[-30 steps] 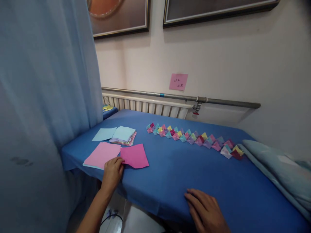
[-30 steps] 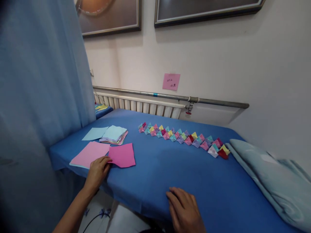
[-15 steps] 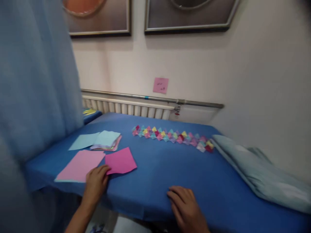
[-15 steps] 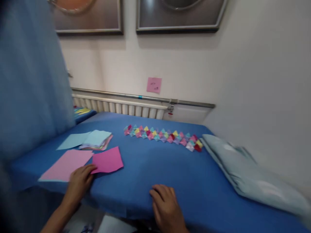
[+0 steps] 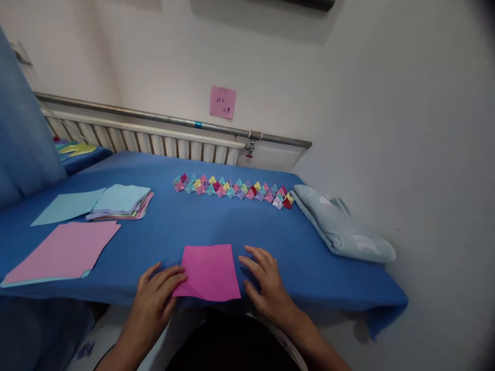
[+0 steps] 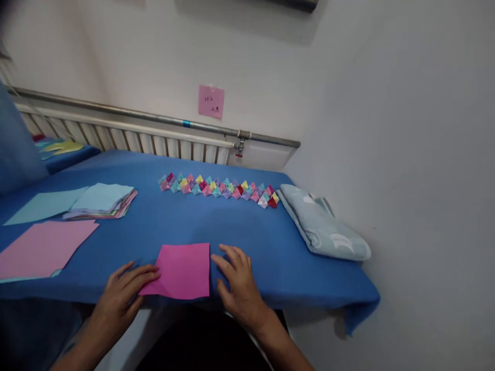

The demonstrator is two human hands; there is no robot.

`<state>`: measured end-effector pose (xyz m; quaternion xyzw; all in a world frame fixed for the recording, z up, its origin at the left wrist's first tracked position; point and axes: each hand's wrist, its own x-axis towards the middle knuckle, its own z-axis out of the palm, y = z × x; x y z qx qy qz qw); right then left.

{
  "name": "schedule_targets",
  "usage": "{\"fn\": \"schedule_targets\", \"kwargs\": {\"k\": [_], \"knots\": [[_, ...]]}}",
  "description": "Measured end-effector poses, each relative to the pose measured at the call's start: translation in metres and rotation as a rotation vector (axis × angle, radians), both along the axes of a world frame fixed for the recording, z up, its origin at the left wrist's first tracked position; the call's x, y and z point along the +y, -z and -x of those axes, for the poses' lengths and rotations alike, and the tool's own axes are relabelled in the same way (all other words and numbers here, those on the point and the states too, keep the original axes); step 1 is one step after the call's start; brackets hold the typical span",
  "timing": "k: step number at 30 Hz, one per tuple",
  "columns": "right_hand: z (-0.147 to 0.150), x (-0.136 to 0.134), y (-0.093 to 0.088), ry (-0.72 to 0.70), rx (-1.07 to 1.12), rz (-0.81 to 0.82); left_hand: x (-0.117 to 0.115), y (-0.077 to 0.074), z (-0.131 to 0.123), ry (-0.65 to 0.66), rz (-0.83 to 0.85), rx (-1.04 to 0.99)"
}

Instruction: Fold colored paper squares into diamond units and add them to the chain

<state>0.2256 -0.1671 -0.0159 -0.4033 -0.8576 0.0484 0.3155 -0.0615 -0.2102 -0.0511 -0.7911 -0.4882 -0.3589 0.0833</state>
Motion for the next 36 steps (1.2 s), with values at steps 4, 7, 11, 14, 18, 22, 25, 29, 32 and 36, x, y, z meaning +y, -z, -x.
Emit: {"fn": "schedule_targets", "kwargs": {"k": [4, 7, 11, 14, 18, 22, 25, 29, 32, 36], "knots": [[-0.001, -0.014, -0.004, -0.126, -0.095, 0.013, -0.011, -0.003, -0.011, 0.081, 0.067, 0.03], [-0.003, -0.019, 0.0, -0.159, -0.119, 0.039, -0.015, -0.003, -0.015, 0.103, 0.08, 0.043], [-0.006, -0.018, 0.004, -0.17, -0.134, 0.05, -0.017, -0.002, -0.015, 0.107, 0.086, 0.057], [-0.008, -0.017, 0.007, -0.168, -0.142, 0.033, -0.017, -0.002, -0.015, 0.099, 0.099, 0.052], [-0.008, -0.017, 0.011, -0.17, -0.101, -0.002, -0.018, -0.003, -0.015, 0.106, 0.098, 0.042], [-0.008, -0.017, 0.011, -0.183, -0.048, -0.017, -0.018, -0.002, -0.015, 0.108, 0.094, 0.042], [-0.008, -0.017, 0.011, -0.183, -0.021, -0.01, -0.017, 0.0, -0.015, 0.112, 0.092, 0.034], [-0.007, -0.017, 0.011, -0.183, 0.03, 0.009, -0.014, 0.002, -0.014, 0.107, 0.088, 0.012], [-0.005, -0.017, 0.009, -0.171, 0.107, 0.068, -0.012, -0.001, -0.015, 0.116, 0.106, -0.052], [-0.001, -0.02, -0.012, -0.135, 0.271, 0.094, -0.01, -0.025, -0.019, 0.125, 0.201, -0.259]]}}
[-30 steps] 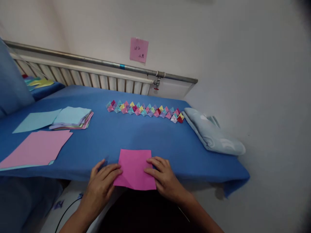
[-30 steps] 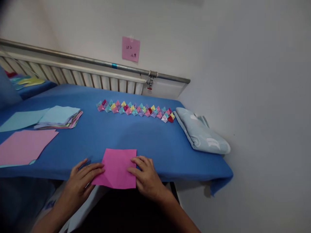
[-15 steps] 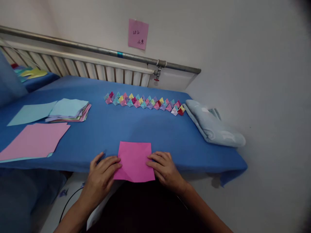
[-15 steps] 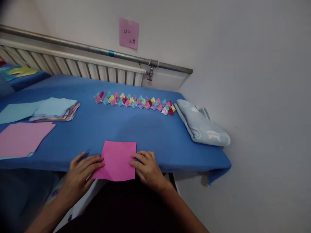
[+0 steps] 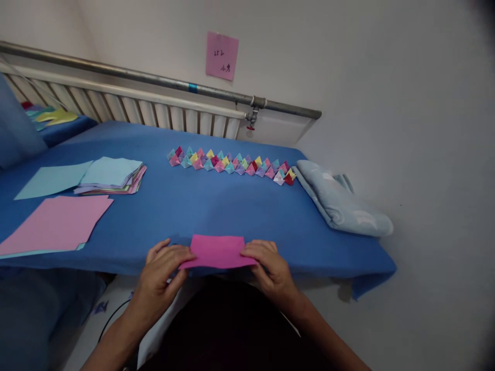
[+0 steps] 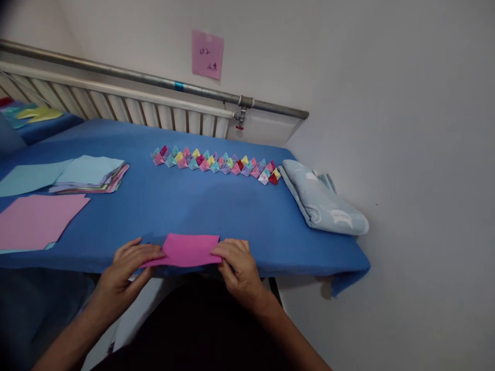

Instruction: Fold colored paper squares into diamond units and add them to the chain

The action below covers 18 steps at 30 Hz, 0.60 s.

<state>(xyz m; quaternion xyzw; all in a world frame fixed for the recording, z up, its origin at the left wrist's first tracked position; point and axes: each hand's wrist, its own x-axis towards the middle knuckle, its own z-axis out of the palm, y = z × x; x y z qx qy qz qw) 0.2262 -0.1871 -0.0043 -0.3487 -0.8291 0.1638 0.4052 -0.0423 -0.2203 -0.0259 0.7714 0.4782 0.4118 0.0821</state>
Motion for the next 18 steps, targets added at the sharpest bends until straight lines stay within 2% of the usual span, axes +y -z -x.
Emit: {"fn": "schedule_targets", "kwargs": {"k": [3, 5, 7, 12, 18], "knots": [[0.007, -0.001, -0.022, 0.043, 0.053, 0.064, 0.003, -0.025, -0.005, -0.063, 0.18, -0.259], [0.013, 0.001, -0.031, 0.088, 0.101, 0.201, 0.006, -0.038, -0.007, -0.098, 0.363, -0.448], [0.019, 0.005, -0.034, 0.124, 0.191, 0.356, 0.009, -0.044, -0.01, -0.11, 0.506, -0.61], [0.027, 0.012, -0.025, 0.16, 0.345, 0.584, 0.014, -0.044, -0.015, -0.126, 0.656, -0.811], [0.029, 0.014, -0.017, 0.162, 0.46, 0.78, 0.016, -0.041, -0.02, -0.17, 0.657, -0.839]]}}
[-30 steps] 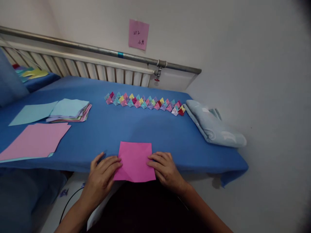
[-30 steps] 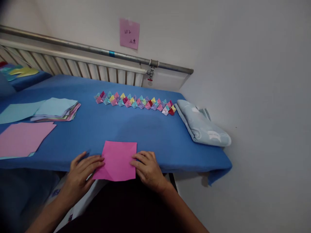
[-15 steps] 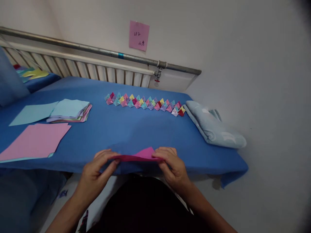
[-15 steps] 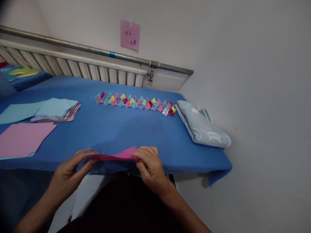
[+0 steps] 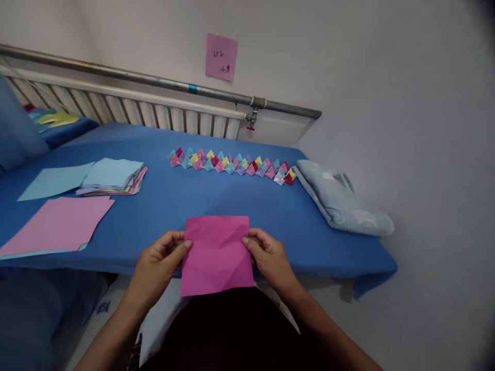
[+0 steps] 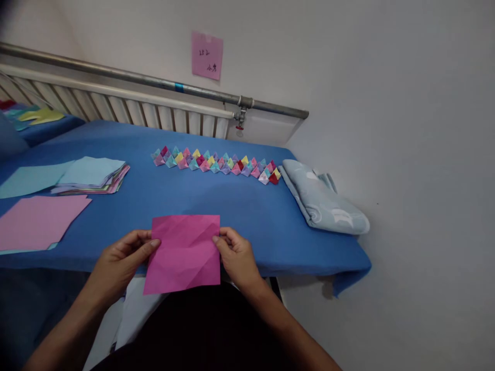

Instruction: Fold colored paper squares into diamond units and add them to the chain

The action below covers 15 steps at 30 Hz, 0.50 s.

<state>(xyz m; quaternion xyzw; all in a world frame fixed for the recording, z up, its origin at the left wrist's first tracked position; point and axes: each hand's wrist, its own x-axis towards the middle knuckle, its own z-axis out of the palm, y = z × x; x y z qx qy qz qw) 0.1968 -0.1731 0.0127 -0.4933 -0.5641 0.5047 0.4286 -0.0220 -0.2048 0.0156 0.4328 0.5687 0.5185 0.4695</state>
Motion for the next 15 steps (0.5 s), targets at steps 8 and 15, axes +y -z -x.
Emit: {"fn": "schedule_targets", "kwargs": {"k": [8, 15], "knots": [[-0.009, 0.009, 0.019, 0.012, -0.197, -0.066, 0.003, 0.024, 0.009, -0.027, -0.081, 0.424], [-0.033, -0.01, 0.005, -0.245, -0.8, -0.554, -0.025, 0.046, 0.026, 0.285, -0.612, 1.123]]}}
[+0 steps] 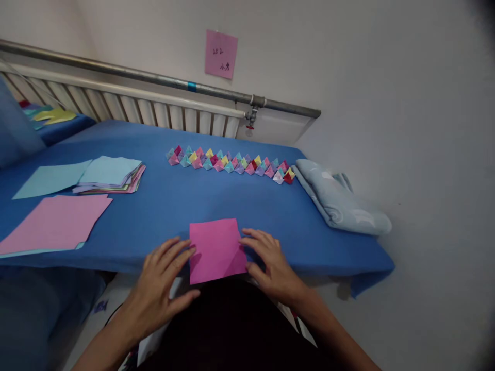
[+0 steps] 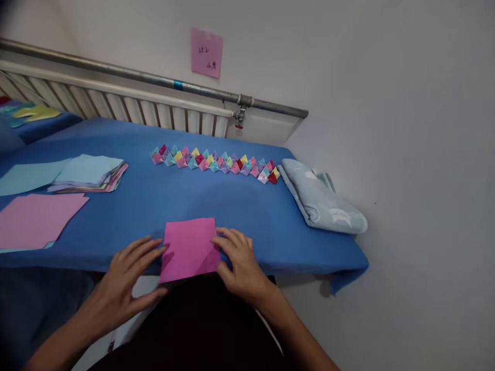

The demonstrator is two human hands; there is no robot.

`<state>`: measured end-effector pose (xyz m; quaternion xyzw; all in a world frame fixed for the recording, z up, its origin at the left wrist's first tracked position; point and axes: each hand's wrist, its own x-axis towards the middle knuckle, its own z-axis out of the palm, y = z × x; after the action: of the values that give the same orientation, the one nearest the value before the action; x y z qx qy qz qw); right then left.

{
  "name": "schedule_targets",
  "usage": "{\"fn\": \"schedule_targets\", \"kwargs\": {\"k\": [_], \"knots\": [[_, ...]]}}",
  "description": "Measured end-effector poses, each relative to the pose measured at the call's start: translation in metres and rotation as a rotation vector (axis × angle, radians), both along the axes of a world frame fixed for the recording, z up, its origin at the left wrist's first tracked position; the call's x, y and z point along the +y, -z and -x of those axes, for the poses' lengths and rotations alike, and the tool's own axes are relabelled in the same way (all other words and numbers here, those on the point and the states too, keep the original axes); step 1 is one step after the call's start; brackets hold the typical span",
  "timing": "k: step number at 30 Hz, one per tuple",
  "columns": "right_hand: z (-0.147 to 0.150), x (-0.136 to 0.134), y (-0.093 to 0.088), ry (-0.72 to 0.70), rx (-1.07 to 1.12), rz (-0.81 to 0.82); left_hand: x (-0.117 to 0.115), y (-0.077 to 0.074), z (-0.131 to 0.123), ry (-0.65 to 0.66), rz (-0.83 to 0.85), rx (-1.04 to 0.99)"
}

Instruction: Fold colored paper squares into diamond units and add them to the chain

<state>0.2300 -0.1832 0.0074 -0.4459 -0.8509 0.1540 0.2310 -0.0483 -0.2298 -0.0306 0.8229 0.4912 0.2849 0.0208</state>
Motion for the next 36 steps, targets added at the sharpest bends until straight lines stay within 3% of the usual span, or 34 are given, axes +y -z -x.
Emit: {"fn": "schedule_targets", "kwargs": {"k": [3, 6, 12, 16, 23, 29, 36], "knots": [[-0.003, -0.004, 0.001, -0.148, -0.174, 0.017, 0.001, 0.01, -0.003, 0.032, -0.013, 0.118], [-0.004, 0.0, 0.01, -0.161, -0.237, -0.034, 0.009, 0.017, -0.004, 0.002, -0.065, 0.102], [-0.003, 0.006, 0.013, -0.196, -0.003, -0.086, 0.014, 0.013, 0.007, 0.066, -0.082, -0.003], [0.007, 0.007, 0.011, -0.108, 0.149, -0.008, 0.014, 0.007, 0.002, -0.058, -0.01, -0.142], [0.025, 0.026, 0.027, 0.189, 0.295, 0.089, 0.029, -0.001, -0.015, -0.286, 0.161, -0.287], [0.037, 0.036, 0.028, 0.268, 0.203, 0.128, 0.033, 0.0, -0.023, -0.43, 0.201, -0.374], [0.041, 0.04, 0.022, 0.245, 0.06, 0.082, 0.033, 0.001, -0.029, -0.491, 0.17, -0.25]]}}
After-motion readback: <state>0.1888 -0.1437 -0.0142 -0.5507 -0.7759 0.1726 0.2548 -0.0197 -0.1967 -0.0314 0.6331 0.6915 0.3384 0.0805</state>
